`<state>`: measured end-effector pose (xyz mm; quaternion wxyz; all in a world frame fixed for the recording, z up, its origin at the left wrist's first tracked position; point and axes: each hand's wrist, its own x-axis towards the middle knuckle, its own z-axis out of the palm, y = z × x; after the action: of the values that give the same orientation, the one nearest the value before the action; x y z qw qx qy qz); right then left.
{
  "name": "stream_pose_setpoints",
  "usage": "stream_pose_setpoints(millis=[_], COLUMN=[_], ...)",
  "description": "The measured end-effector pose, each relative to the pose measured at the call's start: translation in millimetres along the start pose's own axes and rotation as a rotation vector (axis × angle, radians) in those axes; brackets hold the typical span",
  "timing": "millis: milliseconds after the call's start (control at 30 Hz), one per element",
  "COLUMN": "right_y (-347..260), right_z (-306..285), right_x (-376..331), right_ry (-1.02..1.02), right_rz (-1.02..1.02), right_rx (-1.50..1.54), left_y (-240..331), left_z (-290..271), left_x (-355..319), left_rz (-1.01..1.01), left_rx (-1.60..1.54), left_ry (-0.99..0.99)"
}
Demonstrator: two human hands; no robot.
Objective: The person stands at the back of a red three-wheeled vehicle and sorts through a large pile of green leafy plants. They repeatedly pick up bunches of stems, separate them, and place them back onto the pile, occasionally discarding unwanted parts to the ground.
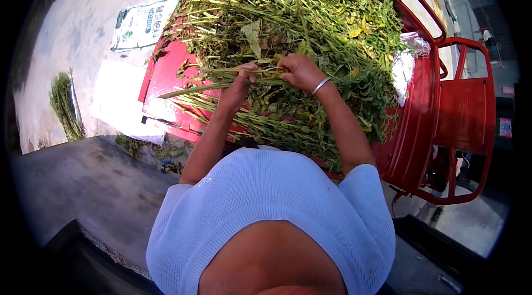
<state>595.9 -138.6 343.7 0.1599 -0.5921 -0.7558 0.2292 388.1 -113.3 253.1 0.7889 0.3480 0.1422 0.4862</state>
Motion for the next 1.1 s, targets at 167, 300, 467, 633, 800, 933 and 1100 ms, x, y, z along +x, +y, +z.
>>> stream_pose_setpoints(millis=[167, 300, 467, 633, 800, 933, 1100], right_y=[-22.4, -84.1, -51.0, 43.2, 13.3, -3.4, 10.7], right_z=[-3.4, 12.2, 23.7, 12.7, -26.8, -0.1, 20.7], right_x=[-12.8, -44.5, -103.3, -255.1, -244.4, -135.0, -62.6], right_ry=[0.130, -0.067, 0.147, -0.471, -0.045, 0.338, 0.344], right_rz=[-0.043, -0.139, 0.037, 0.797, 0.668, 0.566, 0.685], right_rx=[-0.009, 0.715, 0.134, -0.427, 0.200, 0.743, 0.152], left_y=[-4.2, -8.4, -4.7, 1.5, 13.5, 23.5, 34.7], left_z=[3.9, -9.7, -9.2, -12.7, -14.4, 7.4, 23.0], left_x=[-6.0, -0.7, -10.1, -16.2, -20.5, -17.9, -25.0], left_rz=[-0.043, -0.087, -0.084, -0.085, -0.033, -0.013, -0.061], left_rx=[0.060, -0.033, -0.069, -0.031, 0.166, 0.285, 0.409], left_ry=[0.111, 0.109, 0.016, -0.192, -0.363, -0.455, -0.483])
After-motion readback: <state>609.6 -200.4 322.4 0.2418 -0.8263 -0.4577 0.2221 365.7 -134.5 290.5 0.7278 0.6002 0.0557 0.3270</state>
